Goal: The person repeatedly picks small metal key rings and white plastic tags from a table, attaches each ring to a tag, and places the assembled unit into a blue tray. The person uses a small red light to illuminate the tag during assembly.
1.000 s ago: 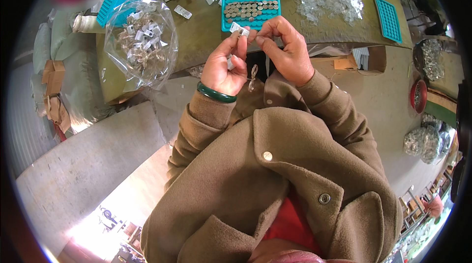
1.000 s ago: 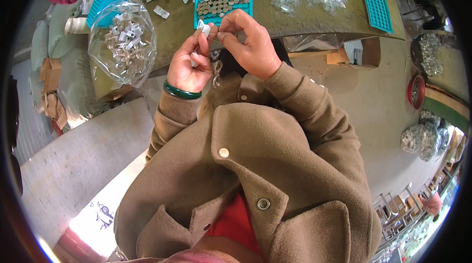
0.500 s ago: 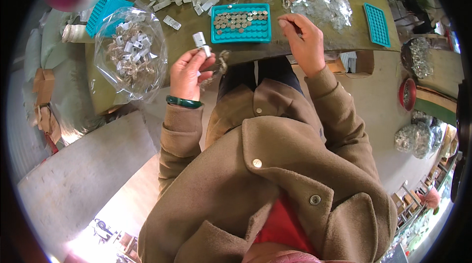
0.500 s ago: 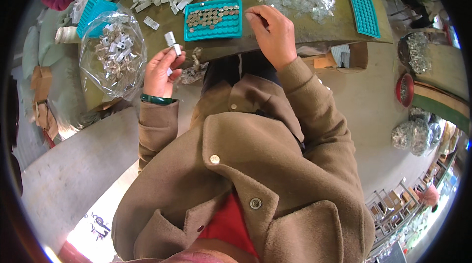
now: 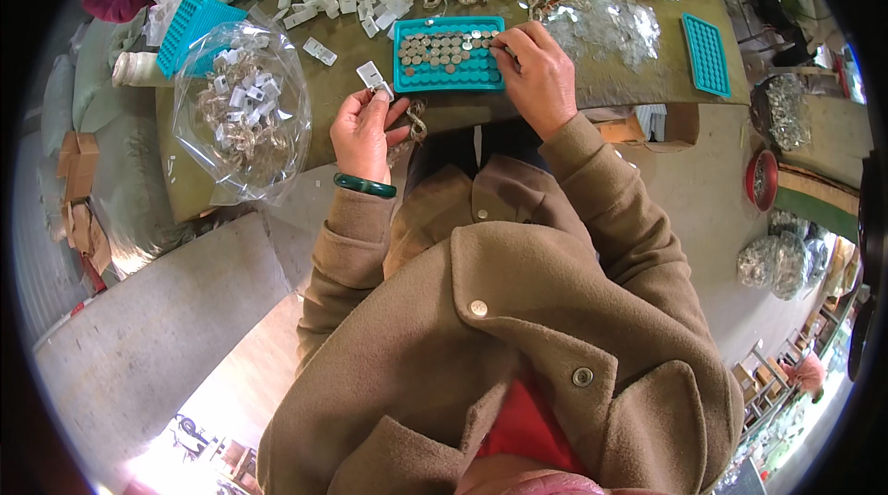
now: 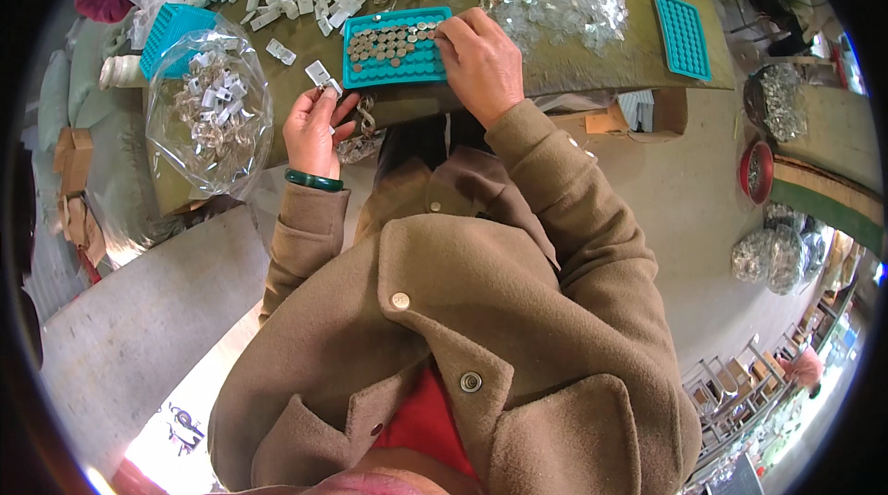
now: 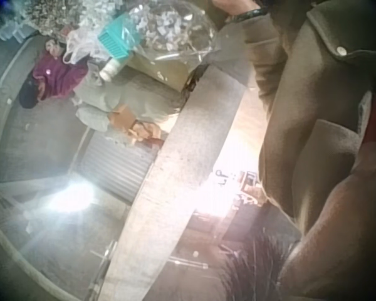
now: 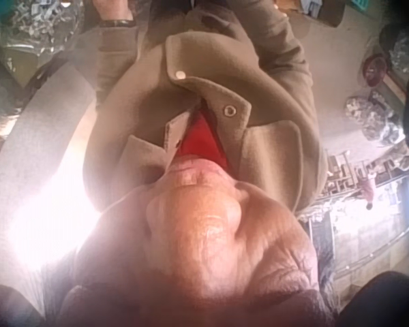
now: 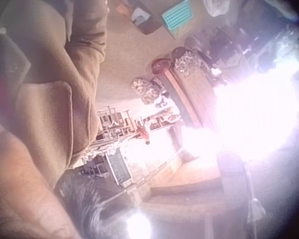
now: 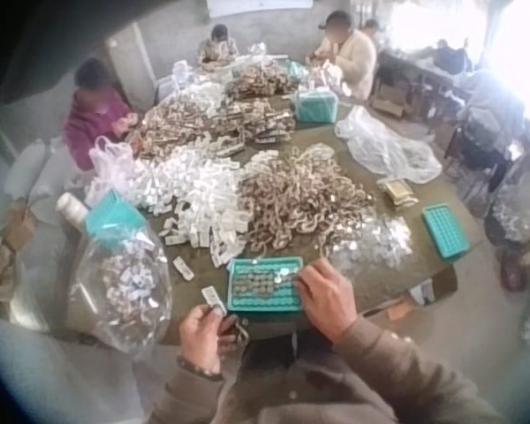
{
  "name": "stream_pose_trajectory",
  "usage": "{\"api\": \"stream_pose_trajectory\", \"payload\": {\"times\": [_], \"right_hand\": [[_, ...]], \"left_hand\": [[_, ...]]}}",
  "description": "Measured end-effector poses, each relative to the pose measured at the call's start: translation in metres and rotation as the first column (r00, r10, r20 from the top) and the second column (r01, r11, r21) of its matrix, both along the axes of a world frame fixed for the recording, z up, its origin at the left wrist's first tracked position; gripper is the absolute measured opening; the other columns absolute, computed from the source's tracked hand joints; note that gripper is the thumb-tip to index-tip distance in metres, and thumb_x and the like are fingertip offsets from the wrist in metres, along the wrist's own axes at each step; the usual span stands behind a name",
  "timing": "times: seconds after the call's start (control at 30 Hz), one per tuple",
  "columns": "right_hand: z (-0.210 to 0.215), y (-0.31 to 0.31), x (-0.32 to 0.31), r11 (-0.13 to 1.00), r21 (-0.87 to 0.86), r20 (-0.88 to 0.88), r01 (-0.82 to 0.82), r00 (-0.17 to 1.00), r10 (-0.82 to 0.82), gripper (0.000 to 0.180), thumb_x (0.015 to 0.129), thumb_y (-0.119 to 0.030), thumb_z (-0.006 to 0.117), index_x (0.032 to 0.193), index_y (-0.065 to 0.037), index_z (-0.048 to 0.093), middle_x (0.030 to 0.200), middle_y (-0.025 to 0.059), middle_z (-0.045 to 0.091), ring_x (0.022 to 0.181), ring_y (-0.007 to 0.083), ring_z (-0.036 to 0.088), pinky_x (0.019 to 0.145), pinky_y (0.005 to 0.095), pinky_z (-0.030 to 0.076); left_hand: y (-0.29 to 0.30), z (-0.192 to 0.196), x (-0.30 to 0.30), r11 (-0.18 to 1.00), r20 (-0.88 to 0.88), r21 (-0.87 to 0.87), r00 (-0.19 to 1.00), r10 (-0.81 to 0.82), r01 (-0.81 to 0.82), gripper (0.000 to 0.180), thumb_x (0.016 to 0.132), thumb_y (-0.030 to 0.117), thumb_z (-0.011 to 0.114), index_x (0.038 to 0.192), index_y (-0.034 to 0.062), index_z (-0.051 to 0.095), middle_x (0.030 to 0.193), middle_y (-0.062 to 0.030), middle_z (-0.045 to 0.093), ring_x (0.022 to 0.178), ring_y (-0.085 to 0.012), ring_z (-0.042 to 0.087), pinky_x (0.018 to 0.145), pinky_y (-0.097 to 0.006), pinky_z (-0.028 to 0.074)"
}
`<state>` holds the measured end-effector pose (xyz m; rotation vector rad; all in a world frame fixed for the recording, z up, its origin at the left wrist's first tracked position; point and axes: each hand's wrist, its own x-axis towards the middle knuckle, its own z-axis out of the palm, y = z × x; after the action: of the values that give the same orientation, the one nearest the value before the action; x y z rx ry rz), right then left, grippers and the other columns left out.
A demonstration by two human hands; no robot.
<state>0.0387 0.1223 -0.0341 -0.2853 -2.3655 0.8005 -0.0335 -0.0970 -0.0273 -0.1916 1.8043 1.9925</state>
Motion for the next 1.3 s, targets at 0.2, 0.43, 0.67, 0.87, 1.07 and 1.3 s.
{"api": "stream_pose_trajectory", "payload": {"times": [0.2, 0.43, 0.67, 0.87, 1.07, 1.3], "right_hand": [[-0.003, 0.003, -0.001, 0.994, -0.091, -0.002, 0.066, 0.998, -0.066, 0.009, 0.084, -0.009, 0.069, 0.092, -0.007, 0.065, 0.087, 0.0095, 0.061, 0.072, 0.0285, 0.062, 0.064, 0.0360, 0.050], [0.001, 0.015, 0.002, 0.982, -0.174, 0.013, 0.070, 0.998, -0.069, 0.009, 0.086, -0.006, 0.067, 0.095, -0.005, 0.066, 0.084, 0.0089, 0.061, 0.067, 0.0210, 0.061, 0.062, 0.0312, 0.049], [0.004, 0.038, -0.006, 0.981, -0.124, -0.021, 0.151, 0.988, -0.155, 0.009, 0.086, -0.010, 0.065, 0.094, -0.006, 0.068, 0.081, 0.0106, 0.060, 0.070, 0.0294, 0.061, 0.064, 0.0367, 0.050], [0.003, 0.046, -0.008, 0.989, -0.102, 0.072, 0.109, 0.992, -0.102, 0.009, 0.086, -0.012, 0.066, 0.093, -0.008, 0.069, 0.085, 0.0101, 0.061, 0.074, 0.0300, 0.062, 0.065, 0.0379, 0.050], [0.013, 0.051, -0.004, 0.971, -0.235, 0.010, 0.047, 0.999, -0.046, 0.010, 0.086, -0.013, 0.066, 0.093, -0.006, 0.069, 0.085, 0.0102, 0.063, 0.071, 0.0257, 0.062, 0.066, 0.0345, 0.050], [0.015, 0.054, 0.003, 0.936, -0.341, 0.188, 0.085, 0.982, -0.020, 0.016, 0.085, -0.015, 0.067, 0.096, -0.006, 0.072, 0.083, 0.0133, 0.066, 0.074, 0.0286, 0.065, 0.068, 0.0354, 0.051]], "left_hand": [[0.008, 0.001, -0.001, 1.000, 0.037, 0.029, 0.999, -0.012, 0.011, 0.016, 0.095, 0.015, 0.061, 0.106, 0.0031, 0.059, 0.102, -0.0049, 0.066, 0.093, -0.0183, 0.071, 0.055, -0.019, 0.054], [0.027, 0.002, -0.006, 0.999, 0.039, 0.025, 0.998, -0.040, 0.039, 0.016, 0.095, 0.015, 0.062, 0.105, 0.0024, 0.059, 0.100, -0.0050, 0.067, 0.094, -0.0172, 0.070, 0.058, -0.020, 0.055], [0.037, -0.001, -0.013, 0.995, 0.053, 0.049, 0.995, -0.088, 0.085, 0.017, 0.095, 0.016, 0.061, 0.105, 0.0019, 0.059, 0.102, -0.0078, 0.068, 0.092, -0.0171, 0.070, 0.059, -0.021, 0.056], [0.016, 0.015, -0.009, 0.996, 0.111, -0.012, 0.990, -0.081, 0.083, 0.019, 0.097, 0.019, 0.059, 0.108, 0.0033, 0.060, 0.098, -0.0097, 0.071, 0.087, -0.0130, 0.070, 0.056, -0.019, 0.054], [0.023, 0.031, 0.011, 0.926, 0.251, 0.228, 0.901, -0.354, 0.301, 0.023, 0.096, 0.020, 0.061, 0.115, 0.0062, 0.062, 0.101, -0.0098, 0.071, 0.086, -0.0090, 0.070, 0.052, -0.015, 0.051], [0.055, 0.026, 0.020, 0.881, 0.345, 0.295, 0.819, -0.459, 0.370, 0.028, 0.095, 0.018, 0.061, 0.119, 0.0035, 0.062, 0.112, -0.0118, 0.069, 0.101, -0.0142, 0.068, 0.062, -0.017, 0.055]]}}
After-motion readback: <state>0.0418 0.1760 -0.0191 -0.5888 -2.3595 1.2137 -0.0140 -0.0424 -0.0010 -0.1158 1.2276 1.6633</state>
